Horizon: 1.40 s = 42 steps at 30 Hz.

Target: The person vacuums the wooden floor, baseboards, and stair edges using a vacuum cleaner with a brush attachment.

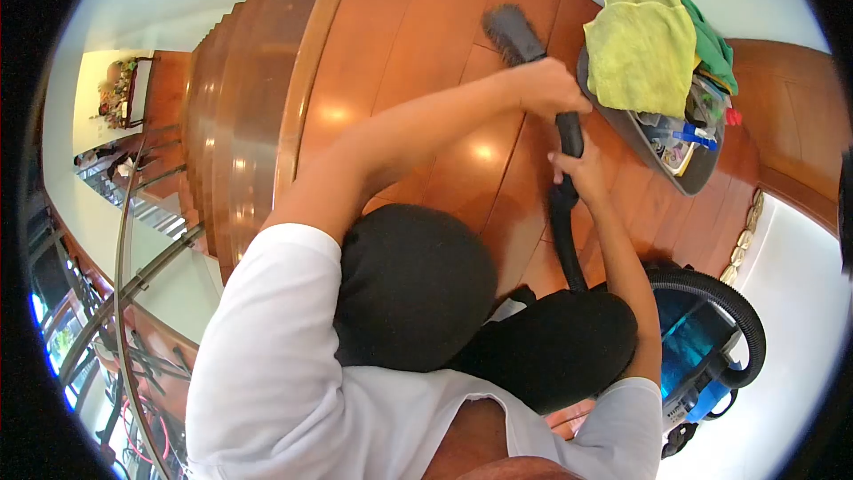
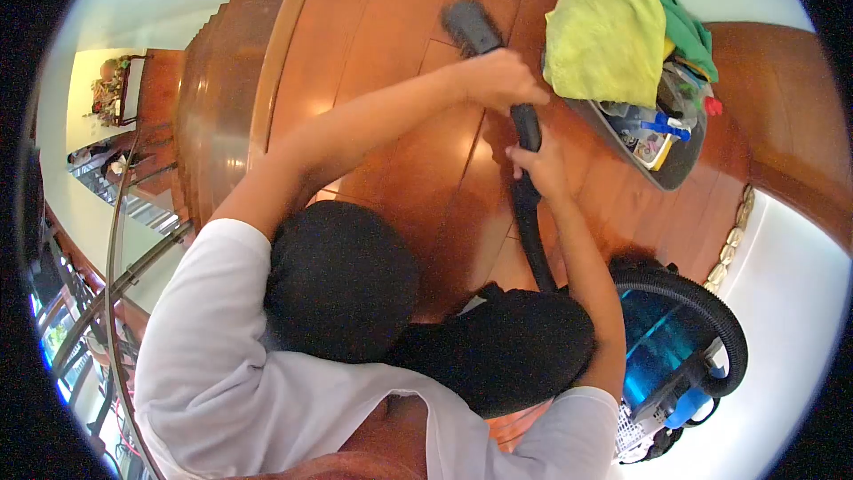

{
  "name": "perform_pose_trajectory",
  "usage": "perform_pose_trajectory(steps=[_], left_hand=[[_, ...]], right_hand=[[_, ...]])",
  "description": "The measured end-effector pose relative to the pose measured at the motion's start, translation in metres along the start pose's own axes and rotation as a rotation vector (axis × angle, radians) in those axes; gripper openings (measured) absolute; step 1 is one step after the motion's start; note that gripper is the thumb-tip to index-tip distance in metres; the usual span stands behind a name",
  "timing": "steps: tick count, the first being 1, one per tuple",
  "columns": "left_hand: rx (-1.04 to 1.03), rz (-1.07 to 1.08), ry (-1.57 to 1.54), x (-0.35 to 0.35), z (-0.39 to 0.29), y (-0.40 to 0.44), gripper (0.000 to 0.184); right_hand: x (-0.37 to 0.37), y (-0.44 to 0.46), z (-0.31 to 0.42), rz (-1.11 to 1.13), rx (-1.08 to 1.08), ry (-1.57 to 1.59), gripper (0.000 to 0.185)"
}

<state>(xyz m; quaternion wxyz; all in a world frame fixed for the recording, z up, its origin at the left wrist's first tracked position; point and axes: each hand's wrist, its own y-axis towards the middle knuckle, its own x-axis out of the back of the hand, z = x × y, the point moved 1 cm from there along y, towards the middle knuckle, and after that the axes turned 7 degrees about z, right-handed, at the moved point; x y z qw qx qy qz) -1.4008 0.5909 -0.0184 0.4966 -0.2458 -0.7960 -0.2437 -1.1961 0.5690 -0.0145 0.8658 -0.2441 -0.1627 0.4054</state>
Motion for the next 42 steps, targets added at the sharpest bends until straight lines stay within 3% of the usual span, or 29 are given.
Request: perform_pose_trajectory(steps=[4,7,11,16,17,20,27,29,32,38,42], left_hand=[[0.137,0.056,-0.03,-0.01,-0.053,-0.045,0.021],[0.101,-0.012,-0.097,-0.025,-0.072,-0.068,0.019],[0.156,-0.037,-0.159,-0.013,-0.069,-0.067,0.019],[0.133,-0.073,-0.284,0.024,-0.06,-0.073,0.018],[0.136,-0.05,-0.298,0.028,-0.059,-0.073,0.019],[0.099,-0.006,-0.369,0.037,-0.052,-0.078,0.02],[0.146,0.063,-0.397,0.026,-0.046,-0.085,0.033],[0.144,-0.038,-0.462,0.024,-0.048,-0.089,0.035],[0.184,-0.065,-0.389,0.01,-0.038,-0.09,0.032],[0.215,-0.158,-0.339,0.008,-0.028,-0.106,0.037],[0.222,-0.262,-0.381,0.004,-0.024,-0.11,0.046]], right_hand=[[-0.015,-0.032,-0.008,0.258,-0.122,0.005,0.035],[-0.034,-0.049,-0.003,0.337,-0.238,-0.081,0.042],[-0.016,-0.036,0.005,0.436,-0.186,-0.166,0.047],[-0.02,-0.029,0.065,0.404,-0.278,-0.37,0.046],[-0.031,-0.035,0.077,0.353,-0.338,-0.132,0.047],[-0.04,-0.036,0.069,0.239,-0.356,-0.02,0.052],[-0.064,-0.037,0.062,0.048,-0.143,-0.144,0.057],[-0.062,-0.036,0.064,0.014,-0.064,-0.127,0.058],[-0.063,-0.037,0.085,0.026,-0.162,-0.265,0.059],[-0.081,-0.012,0.088,-0.037,0.09,-0.556,0.056],[-0.077,-0.004,0.096,0.005,-0.036,-0.555,0.048]])
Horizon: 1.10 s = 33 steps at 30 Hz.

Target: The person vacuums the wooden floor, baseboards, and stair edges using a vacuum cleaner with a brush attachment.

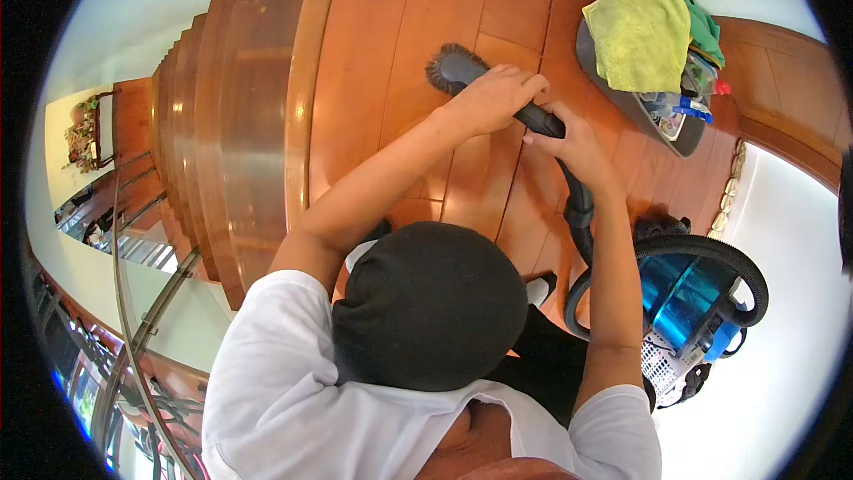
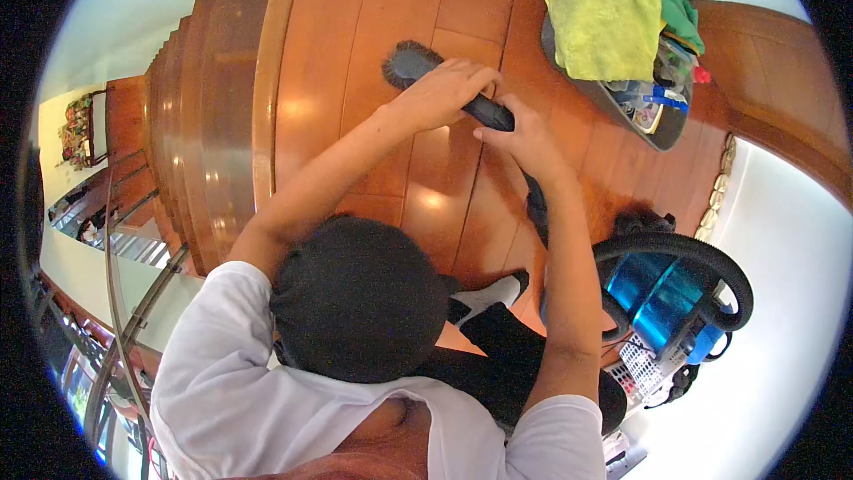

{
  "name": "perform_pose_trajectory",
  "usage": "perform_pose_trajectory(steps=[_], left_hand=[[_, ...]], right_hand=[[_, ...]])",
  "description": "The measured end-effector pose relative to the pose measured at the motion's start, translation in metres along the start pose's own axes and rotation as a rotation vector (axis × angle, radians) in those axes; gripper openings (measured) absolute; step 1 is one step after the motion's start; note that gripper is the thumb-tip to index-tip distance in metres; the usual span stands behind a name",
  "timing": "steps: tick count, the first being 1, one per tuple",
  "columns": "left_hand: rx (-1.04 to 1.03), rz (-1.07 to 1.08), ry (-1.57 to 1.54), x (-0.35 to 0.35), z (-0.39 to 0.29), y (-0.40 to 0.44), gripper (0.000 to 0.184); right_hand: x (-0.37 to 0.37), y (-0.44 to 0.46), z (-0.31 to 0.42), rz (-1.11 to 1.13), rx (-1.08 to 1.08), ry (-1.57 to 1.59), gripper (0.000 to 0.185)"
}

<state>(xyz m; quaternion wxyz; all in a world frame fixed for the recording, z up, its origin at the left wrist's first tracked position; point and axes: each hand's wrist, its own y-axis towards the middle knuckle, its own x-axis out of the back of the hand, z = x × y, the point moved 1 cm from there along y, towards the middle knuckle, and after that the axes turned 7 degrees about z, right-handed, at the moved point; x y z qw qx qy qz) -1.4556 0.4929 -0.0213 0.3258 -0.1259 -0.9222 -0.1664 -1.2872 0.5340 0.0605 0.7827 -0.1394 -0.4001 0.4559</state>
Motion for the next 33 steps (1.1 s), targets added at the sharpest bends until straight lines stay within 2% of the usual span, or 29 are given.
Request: perform_pose_trajectory(steps=[2,4,7,11,13,14,17,18,20,21,23,25,29,31,33], left_hand=[[-0.004,-0.055,-0.023,0.001,0.0,-0.001,0.05],[0.002,-0.079,-0.027,0.004,-0.002,-0.002,0.055],[-0.02,-0.135,0.015,0.003,0.0,-0.004,0.049],[-0.023,-0.022,0.111,-0.007,-0.011,-0.019,0.036],[-0.012,0.111,0.206,-0.021,-0.03,-0.039,0.031],[-0.038,0.109,0.226,-0.035,-0.04,-0.052,0.028],[-0.085,0.197,0.113,-0.042,-0.072,-0.085,0.023],[-0.097,0.225,0.084,-0.043,-0.076,-0.089,0.021],[-0.093,0.229,0.116,-0.044,-0.067,-0.082,0.023],[-0.09,0.232,0.131,-0.045,-0.061,-0.077,0.024],[-0.116,0.068,0.22,-0.037,-0.036,-0.054,0.028],[-0.165,0.022,0.326,-0.028,0.003,-0.02,0.03],[-0.115,0.117,0.298,0.021,0.053,0.053,0.041],[-0.118,0.068,0.317,0.025,0.053,0.05,0.044],[-0.126,-0.015,0.327,0.022,0.045,0.027,0.043]], right_hand=[[0.002,0.002,0.013,-0.003,-0.036,-0.149,0.044],[-0.007,0.013,0.019,-0.039,0.064,-0.204,0.042],[-0.012,0.023,0.014,-0.022,0.103,-0.25,0.043],[-0.026,-0.005,0.013,0.037,-0.082,-0.064,0.05],[-0.055,-0.037,-0.001,-0.049,-0.023,-0.066,0.051],[-0.07,-0.054,-0.004,-0.087,-0.003,-0.123,0.052],[-0.117,-0.096,-0.012,-0.192,0.01,-0.178,0.052],[-0.12,-0.097,-0.004,-0.164,-0.09,-0.168,0.052],[-0.118,-0.098,0.013,-0.11,-0.291,-0.143,0.052],[-0.117,-0.088,0.001,-0.182,-0.208,-0.179,0.05],[-0.093,-0.06,0.006,-0.187,-0.228,-0.097,0.049],[-0.068,-0.02,0.005,-0.217,-0.22,-0.007,0.048],[-0.012,0.048,0.034,-0.264,-0.208,-0.033,0.044],[-0.006,0.057,0.044,-0.283,-0.186,-0.027,0.042],[-0.024,0.041,0.043,-0.243,-0.153,-0.155,0.042]])
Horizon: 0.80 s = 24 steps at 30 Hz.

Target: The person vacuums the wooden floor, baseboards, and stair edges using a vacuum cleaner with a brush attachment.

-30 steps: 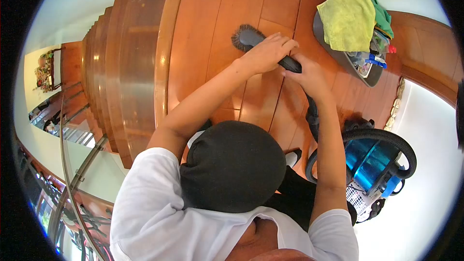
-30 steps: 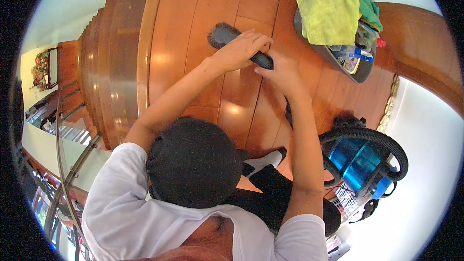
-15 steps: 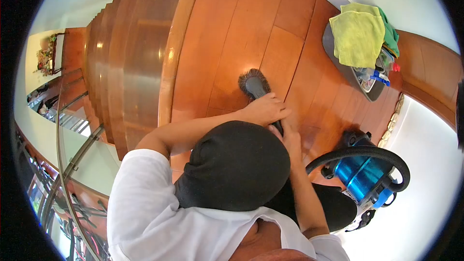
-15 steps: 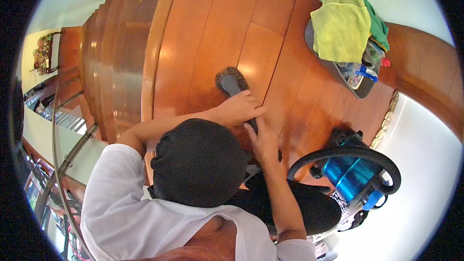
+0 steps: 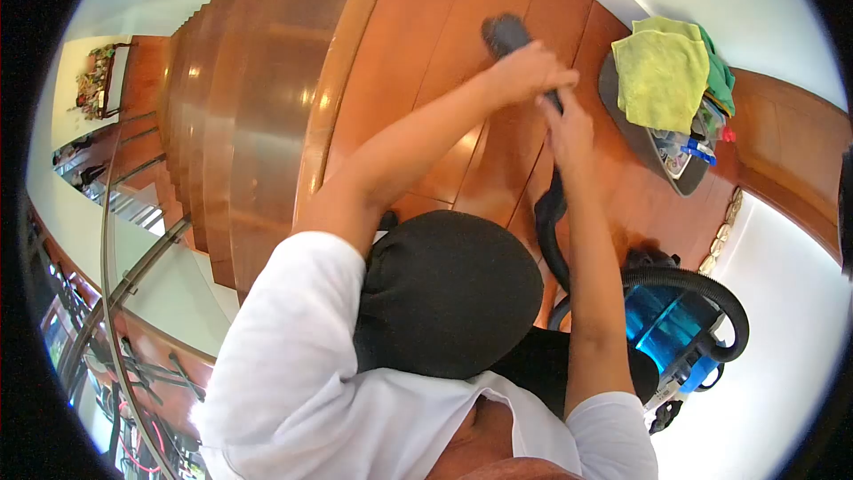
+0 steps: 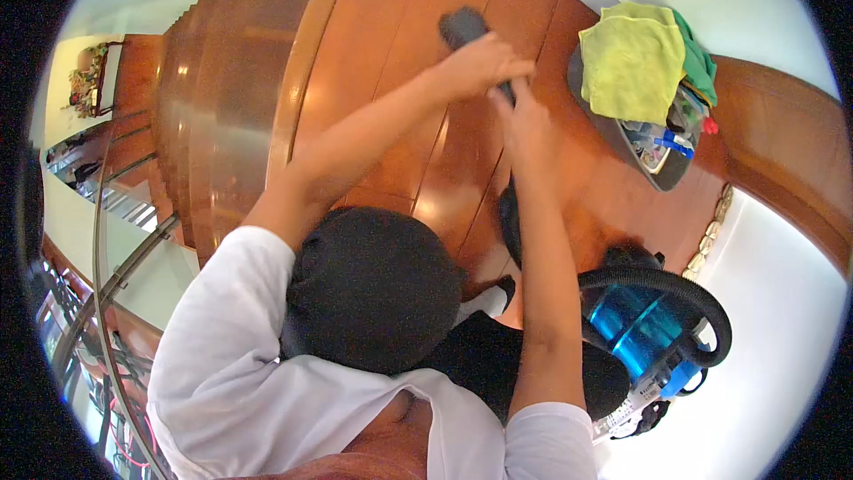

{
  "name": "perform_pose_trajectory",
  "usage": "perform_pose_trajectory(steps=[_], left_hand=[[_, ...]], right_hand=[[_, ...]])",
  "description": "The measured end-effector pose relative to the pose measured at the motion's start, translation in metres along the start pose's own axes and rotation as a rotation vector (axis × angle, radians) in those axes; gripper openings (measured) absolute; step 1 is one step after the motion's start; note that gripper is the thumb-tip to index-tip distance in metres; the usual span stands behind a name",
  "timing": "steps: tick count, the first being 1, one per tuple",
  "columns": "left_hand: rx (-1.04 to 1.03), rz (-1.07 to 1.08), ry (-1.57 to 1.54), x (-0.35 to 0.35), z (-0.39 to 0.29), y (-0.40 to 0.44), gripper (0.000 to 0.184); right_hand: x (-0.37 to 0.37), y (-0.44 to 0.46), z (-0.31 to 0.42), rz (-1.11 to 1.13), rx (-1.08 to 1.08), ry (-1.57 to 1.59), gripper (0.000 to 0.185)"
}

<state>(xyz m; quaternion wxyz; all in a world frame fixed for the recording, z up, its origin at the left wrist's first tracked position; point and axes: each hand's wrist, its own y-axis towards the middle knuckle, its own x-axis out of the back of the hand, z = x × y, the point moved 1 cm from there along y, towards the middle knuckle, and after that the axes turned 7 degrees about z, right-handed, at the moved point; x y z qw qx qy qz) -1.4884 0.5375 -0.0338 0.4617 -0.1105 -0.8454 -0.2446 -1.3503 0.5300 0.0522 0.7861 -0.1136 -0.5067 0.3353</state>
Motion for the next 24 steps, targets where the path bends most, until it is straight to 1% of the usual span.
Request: perform_pose_trajectory(steps=[1,2,3,4,5,6,8,9,10,12,13,14,15,16,18,19,20,21,23,24], left_hand=[[0.037,-0.07,-0.004,-0.008,-0.016,-0.024,0.042],[0.074,-0.137,-0.01,-0.013,-0.037,-0.051,0.041],[0.143,-0.13,0.094,-0.009,-0.065,-0.079,0.046],[0.238,0.041,-0.007,0.004,-0.093,-0.103,0.046],[0.297,0.087,0.004,-0.001,-0.112,-0.127,0.037],[0.307,0.063,-0.131,0.014,-0.125,-0.143,0.023],[0.309,0.112,-0.035,0.017,-0.113,-0.143,0.024],[0.314,0.131,0.014,0.018,-0.103,-0.14,0.024],[0.314,0.051,0.011,0.022,-0.085,-0.131,0.031],[0.231,-0.178,0.142,0.014,-0.035,-0.11,0.039],[0.24,-0.101,0.086,0.022,-0.015,-0.096,0.041],[0.248,-0.029,0.037,0.037,0.006,-0.081,0.043],[0.221,-0.028,0.033,0.046,0.03,-0.067,0.045],[0.193,-0.029,0.026,0.052,0.046,-0.057,0.047],[0.253,-0.02,0.071,0.061,0.052,-0.053,0.045],[0.282,-0.01,0.09,0.064,0.051,-0.054,0.044],[0.274,-0.113,0.09,0.059,0.033,-0.075,0.04],[0.267,-0.209,0.088,0.048,0.001,-0.107,0.036],[0.356,-0.273,0.095,0.04,-0.054,-0.153,0.028],[0.421,-0.175,0.057,0.04,-0.084,-0.175,0.027]], right_hand=[[-0.011,-0.013,-0.003,0.015,0.03,-0.064,0.042],[-0.031,-0.029,-0.016,0.08,0.089,-0.069,0.044],[-0.05,-0.049,-0.026,0.146,0.146,-0.076,0.046],[-0.059,-0.077,-0.02,0.196,0.178,-0.133,0.048],[-0.069,-0.1,-0.01,0.245,0.206,-0.189,0.049],[-0.076,-0.107,-0.003,0.244,0.195,-0.174,0.048],[-0.084,-0.112,0.008,0.246,0.178,-0.149,0.047],[-0.08,-0.101,0.012,0.199,0.209,-0.134,0.044],[-0.072,-0.08,0.018,0.152,0.238,-0.118,0.041],[-0.053,-0.039,0.036,0.09,0.248,-0.098,0.036],[-0.044,-0.019,0.047,0.076,0.236,-0.1,0.035],[-0.039,0.003,0.053,-0.016,0.311,-0.105,0.035],[-0.034,0.02,0.059,-0.107,0.383,-0.11,0.035],[-0.028,0.035,0.066,-0.081,0.357,-0.102,0.035],[-0.019,0.052,0.078,-0.022,0.299,-0.086,0.035],[-0.027,0.042,0.074,0.001,0.324,-0.094,0.035],[-0.041,0.025,0.069,0.023,0.358,-0.108,0.035],[-0.056,0.006,0.062,0.051,0.388,-0.118,0.035],[-0.081,-0.044,0.055,0.133,0.463,-0.165,0.038],[-0.101,-0.067,0.044,0.203,0.434,-0.19,0.04]])
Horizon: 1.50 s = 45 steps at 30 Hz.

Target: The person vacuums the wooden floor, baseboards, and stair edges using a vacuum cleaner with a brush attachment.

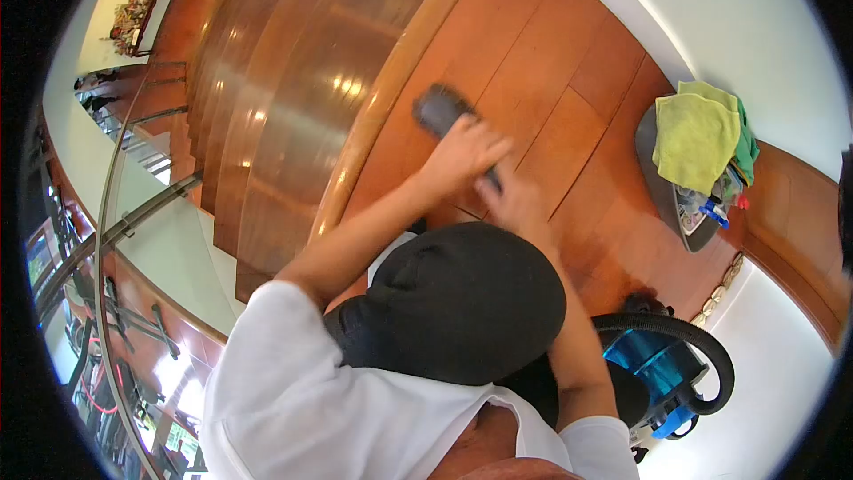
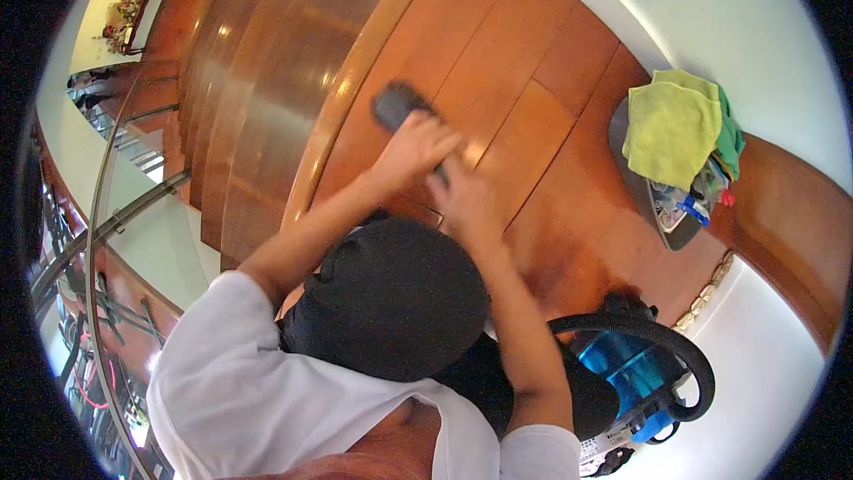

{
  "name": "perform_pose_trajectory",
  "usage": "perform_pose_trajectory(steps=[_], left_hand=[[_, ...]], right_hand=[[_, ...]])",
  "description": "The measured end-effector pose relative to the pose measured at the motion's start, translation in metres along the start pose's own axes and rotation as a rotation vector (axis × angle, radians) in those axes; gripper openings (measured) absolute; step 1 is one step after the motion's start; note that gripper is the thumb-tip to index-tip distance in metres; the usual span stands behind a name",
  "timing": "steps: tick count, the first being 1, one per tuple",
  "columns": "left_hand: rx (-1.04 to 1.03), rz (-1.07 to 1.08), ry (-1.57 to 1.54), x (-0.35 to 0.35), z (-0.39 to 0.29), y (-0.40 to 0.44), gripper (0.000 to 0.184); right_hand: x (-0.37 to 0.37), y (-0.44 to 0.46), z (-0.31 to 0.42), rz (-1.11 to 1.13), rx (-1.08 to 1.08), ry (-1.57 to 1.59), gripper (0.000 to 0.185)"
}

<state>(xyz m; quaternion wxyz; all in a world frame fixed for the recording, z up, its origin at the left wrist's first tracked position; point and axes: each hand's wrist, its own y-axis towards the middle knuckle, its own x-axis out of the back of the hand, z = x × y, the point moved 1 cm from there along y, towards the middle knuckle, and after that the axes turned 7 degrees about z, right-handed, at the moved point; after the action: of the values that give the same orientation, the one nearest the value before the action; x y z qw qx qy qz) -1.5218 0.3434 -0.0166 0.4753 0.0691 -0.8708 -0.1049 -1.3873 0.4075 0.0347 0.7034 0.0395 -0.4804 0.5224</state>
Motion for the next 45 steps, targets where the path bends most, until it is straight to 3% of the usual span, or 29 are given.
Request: perform_pose_trajectory(steps=[1,4,8,10,13,17,19,23,29,32,35,45], left_hand=[[0.062,0.106,-0.012,0.004,-0.01,-0.02,0.026],[0.073,0.144,-0.003,0.01,-0.008,-0.028,0.025],[-0.084,-0.021,0.078,0.007,0.066,0.055,0.03],[-0.171,-0.024,0.038,0.02,0.104,0.107,0.041],[-0.143,0.073,0.083,0.031,0.123,0.144,0.049],[-0.113,-0.024,0.074,0.025,0.103,0.101,0.044],[0.008,-0.047,0.031,0.025,0.064,0.05,0.038],[0.244,-0.028,-0.029,0.032,-0.007,-0.048,0.032],[0.413,0.038,0.008,0.061,-0.043,-0.078,0.03],[0.461,0.014,-0.016,0.051,-0.033,-0.081,0.028],[0.404,-0.014,0.101,0.044,-0.012,-0.059,0.028],[-0.031,-0.069,0.214,0.036,0.126,0.112,0.03]], right_hand=[[-0.019,-0.014,0.003,0.075,-0.026,-0.005,0.043],[-0.022,-0.017,0.016,0.043,-0.043,-0.061,0.041],[0.04,0.063,0.016,-0.101,-0.014,-0.005,0.038],[0.075,0.107,0.024,-0.175,-0.041,-0.001,0.038],[0.097,0.134,0.026,-0.229,-0.049,-0.017,0.038],[0.066,0.112,0.02,-0.175,-0.005,0.004,0.041],[0.054,0.069,0.037,0.005,-0.053,0.034,0.041],[-0.007,0.007,0.04,0.306,0.07,-0.088,0.042],[-0.01,-0.013,0.049,0.316,0.324,-0.03,0.04],[-0.011,-0.003,0.053,0.336,0.297,-0.073,0.04],[-0.009,0.025,0.035,0.195,0.379,-0.157,0.038],[0.08,0.145,0.02,-0.203,0.108,-0.057,0.038]])
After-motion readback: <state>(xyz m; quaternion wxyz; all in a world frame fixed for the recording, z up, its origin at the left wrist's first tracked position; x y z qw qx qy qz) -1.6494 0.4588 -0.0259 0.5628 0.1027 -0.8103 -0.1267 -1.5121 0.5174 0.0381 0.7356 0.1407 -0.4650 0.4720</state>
